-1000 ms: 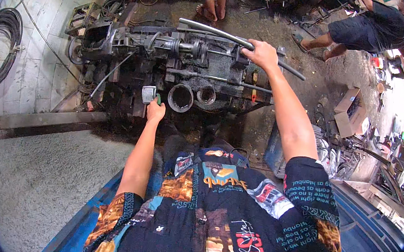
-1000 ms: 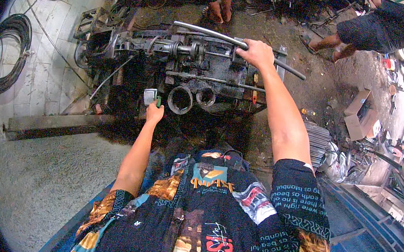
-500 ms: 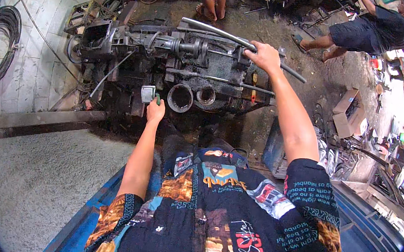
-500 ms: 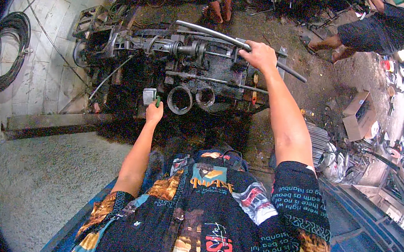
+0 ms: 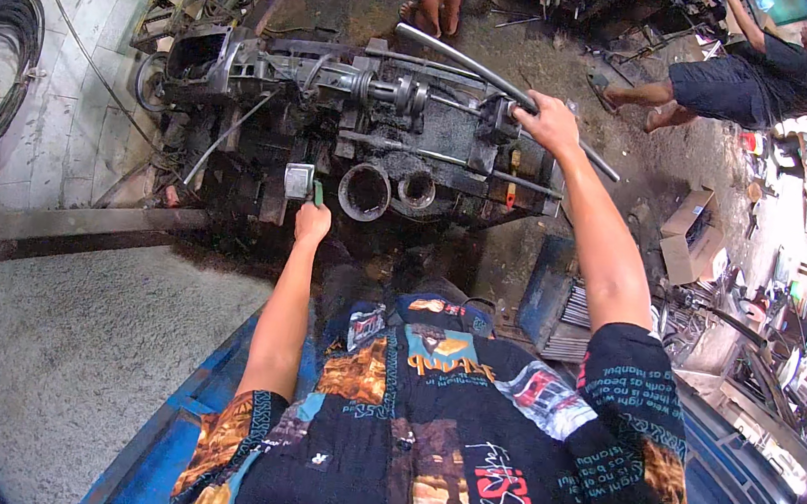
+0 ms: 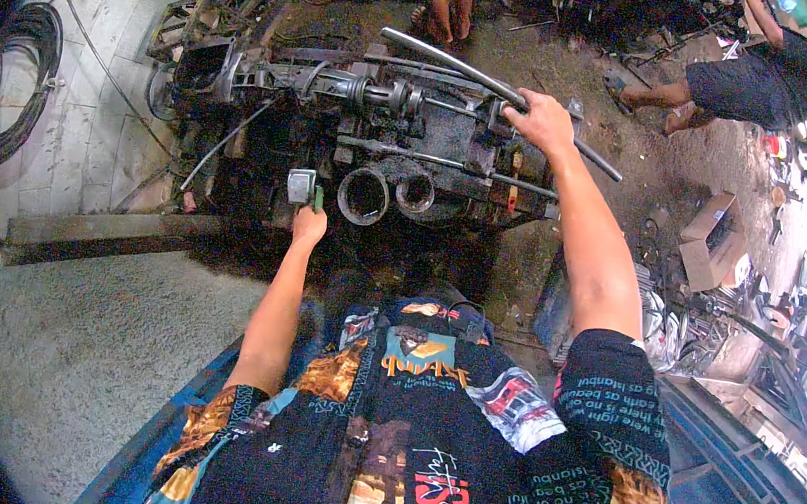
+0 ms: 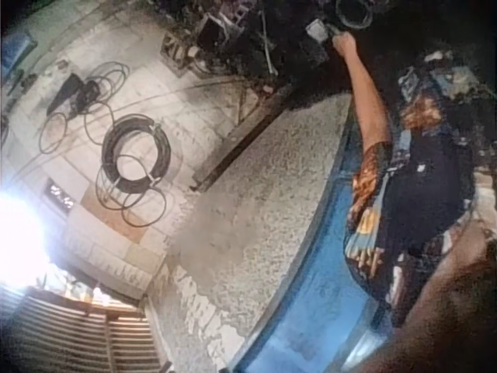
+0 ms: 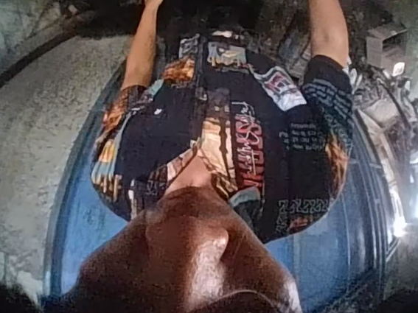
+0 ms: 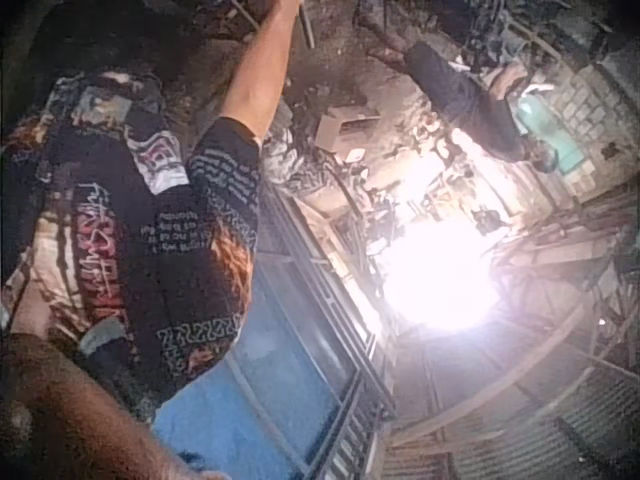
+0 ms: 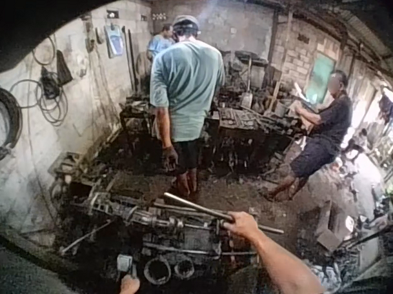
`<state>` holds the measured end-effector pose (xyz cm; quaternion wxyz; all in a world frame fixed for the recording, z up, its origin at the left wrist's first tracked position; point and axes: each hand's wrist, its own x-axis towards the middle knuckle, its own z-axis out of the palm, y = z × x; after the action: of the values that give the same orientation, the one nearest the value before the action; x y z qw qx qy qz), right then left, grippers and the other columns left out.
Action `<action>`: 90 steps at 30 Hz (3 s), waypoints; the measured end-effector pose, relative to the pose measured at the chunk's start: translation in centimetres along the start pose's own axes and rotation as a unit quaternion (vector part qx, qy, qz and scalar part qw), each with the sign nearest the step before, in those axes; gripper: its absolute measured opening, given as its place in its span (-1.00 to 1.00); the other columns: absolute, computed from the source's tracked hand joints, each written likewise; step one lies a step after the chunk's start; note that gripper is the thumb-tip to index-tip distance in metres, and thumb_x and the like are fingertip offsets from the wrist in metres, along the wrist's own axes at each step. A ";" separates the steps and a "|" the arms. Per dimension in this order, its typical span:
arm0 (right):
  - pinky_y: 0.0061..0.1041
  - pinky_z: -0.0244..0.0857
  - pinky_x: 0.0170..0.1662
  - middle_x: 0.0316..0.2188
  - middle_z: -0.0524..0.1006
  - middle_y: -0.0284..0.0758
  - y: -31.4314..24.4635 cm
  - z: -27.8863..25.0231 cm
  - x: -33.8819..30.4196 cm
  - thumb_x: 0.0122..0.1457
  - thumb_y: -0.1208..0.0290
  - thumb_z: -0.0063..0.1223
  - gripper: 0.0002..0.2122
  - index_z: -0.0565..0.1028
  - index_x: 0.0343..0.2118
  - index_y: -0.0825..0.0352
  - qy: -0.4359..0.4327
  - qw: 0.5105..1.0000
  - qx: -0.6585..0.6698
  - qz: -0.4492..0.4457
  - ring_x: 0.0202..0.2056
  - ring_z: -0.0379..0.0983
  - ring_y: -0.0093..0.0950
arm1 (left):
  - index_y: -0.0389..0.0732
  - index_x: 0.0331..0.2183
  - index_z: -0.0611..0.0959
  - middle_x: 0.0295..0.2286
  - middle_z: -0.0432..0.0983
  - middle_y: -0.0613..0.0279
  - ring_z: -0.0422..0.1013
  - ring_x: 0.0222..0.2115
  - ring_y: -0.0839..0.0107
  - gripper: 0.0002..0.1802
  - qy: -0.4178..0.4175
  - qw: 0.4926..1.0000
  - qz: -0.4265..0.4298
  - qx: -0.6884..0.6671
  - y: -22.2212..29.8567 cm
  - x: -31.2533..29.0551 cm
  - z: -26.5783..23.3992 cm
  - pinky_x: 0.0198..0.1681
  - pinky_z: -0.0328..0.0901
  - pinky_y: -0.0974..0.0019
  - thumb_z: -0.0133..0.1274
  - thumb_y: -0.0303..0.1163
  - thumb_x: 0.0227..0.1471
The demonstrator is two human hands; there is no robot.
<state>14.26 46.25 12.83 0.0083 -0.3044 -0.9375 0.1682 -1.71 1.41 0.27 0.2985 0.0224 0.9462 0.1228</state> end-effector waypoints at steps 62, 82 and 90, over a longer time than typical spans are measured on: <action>-0.23 0.44 -0.16 -0.38 0.60 -0.04 13.4 -4.1 -7.3 -0.15 0.29 0.11 -0.76 0.63 -0.43 0.31 -0.053 0.971 -0.087 0.215 -0.28 0.56 -0.12 | -0.14 -0.55 0.71 -0.55 0.57 -0.01 0.53 -0.44 0.04 -0.81 0.054 0.722 0.604 0.334 39.0 -0.9 -11.5 -0.31 0.42 0.09 0.14 -0.25 -0.23; -0.24 0.43 -0.28 -0.53 0.59 -0.10 13.5 -4.0 -8.1 -0.16 0.20 0.12 -0.76 0.65 -0.51 0.24 0.009 0.991 -0.003 0.131 -0.42 0.57 -0.15 | -0.20 -0.57 0.71 -0.53 0.58 -0.07 0.54 -0.42 0.00 -0.81 0.122 0.811 0.439 0.366 38.3 -2.7 -9.9 -0.31 0.42 0.06 0.15 -0.27 -0.19; -0.25 0.45 -0.28 -0.46 0.61 -0.14 14.0 -4.0 -7.5 -0.13 0.26 0.13 -0.80 0.66 -0.44 0.17 0.019 0.989 -0.067 0.129 -0.39 0.59 -0.18 | -0.22 -0.57 0.70 -0.56 0.57 -0.06 0.53 -0.45 -0.02 -0.63 0.158 0.797 0.464 0.354 37.9 -3.3 -9.5 -0.34 0.41 0.05 0.08 -0.13 0.03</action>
<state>28.75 53.79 12.76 -0.0159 -0.4255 -0.8994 0.0987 -5.55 35.64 18.94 0.0236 0.5429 0.8340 -0.0952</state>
